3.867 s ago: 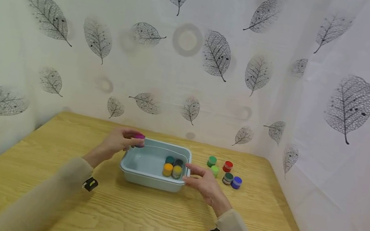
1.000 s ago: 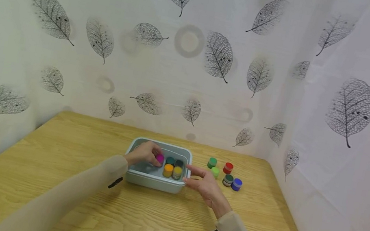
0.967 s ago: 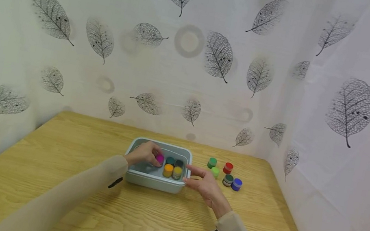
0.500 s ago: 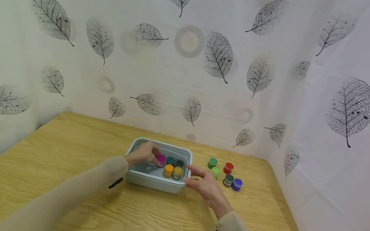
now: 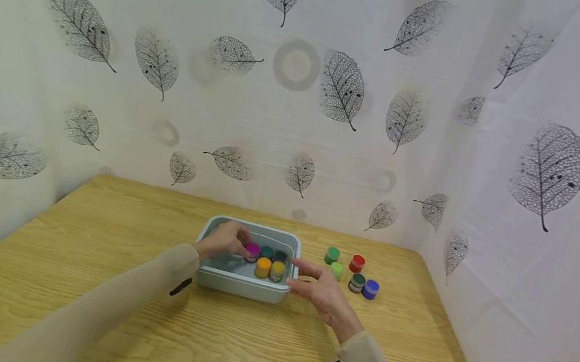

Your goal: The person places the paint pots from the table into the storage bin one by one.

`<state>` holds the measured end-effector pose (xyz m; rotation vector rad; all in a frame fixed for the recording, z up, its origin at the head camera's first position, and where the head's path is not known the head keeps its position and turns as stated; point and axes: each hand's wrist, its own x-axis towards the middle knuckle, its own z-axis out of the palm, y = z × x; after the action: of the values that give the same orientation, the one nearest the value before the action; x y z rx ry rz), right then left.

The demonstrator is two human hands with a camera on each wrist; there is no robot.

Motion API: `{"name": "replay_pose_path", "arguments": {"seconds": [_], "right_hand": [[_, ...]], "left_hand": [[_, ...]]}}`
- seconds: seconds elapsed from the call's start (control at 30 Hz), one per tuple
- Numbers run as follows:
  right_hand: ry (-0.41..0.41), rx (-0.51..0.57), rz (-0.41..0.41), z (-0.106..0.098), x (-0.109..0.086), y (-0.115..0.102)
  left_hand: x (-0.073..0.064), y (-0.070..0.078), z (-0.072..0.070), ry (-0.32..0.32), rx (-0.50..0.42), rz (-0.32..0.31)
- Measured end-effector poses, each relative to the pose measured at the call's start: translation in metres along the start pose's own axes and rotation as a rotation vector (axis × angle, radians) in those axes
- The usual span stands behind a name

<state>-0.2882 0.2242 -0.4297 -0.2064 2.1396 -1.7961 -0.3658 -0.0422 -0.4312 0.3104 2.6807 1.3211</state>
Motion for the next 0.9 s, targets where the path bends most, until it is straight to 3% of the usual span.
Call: {"name": "replay_pose_path", "arguments": {"seconds": [0.23,0.33,0.63,0.9], "right_hand": [[0.000,0.000,0.007,0.002,0.001,-0.001],[0.000,-0.002,0.006,0.002,0.002,-0.001],[0.010,-0.001,0.009,0.002,0.003,-0.001],[0.010,-0.004,0.003,-0.001,-0.001,-0.002]], "left_hand": [[0.001,-0.001,-0.006,-0.006,-0.015,-0.024],[-0.001,0.000,-0.010,-0.017,-0.052,-0.006],[-0.002,0.000,-0.025,-0.075,-0.237,-0.002],[0.000,0.002,-0.033,-0.064,-0.252,0.075]]}}
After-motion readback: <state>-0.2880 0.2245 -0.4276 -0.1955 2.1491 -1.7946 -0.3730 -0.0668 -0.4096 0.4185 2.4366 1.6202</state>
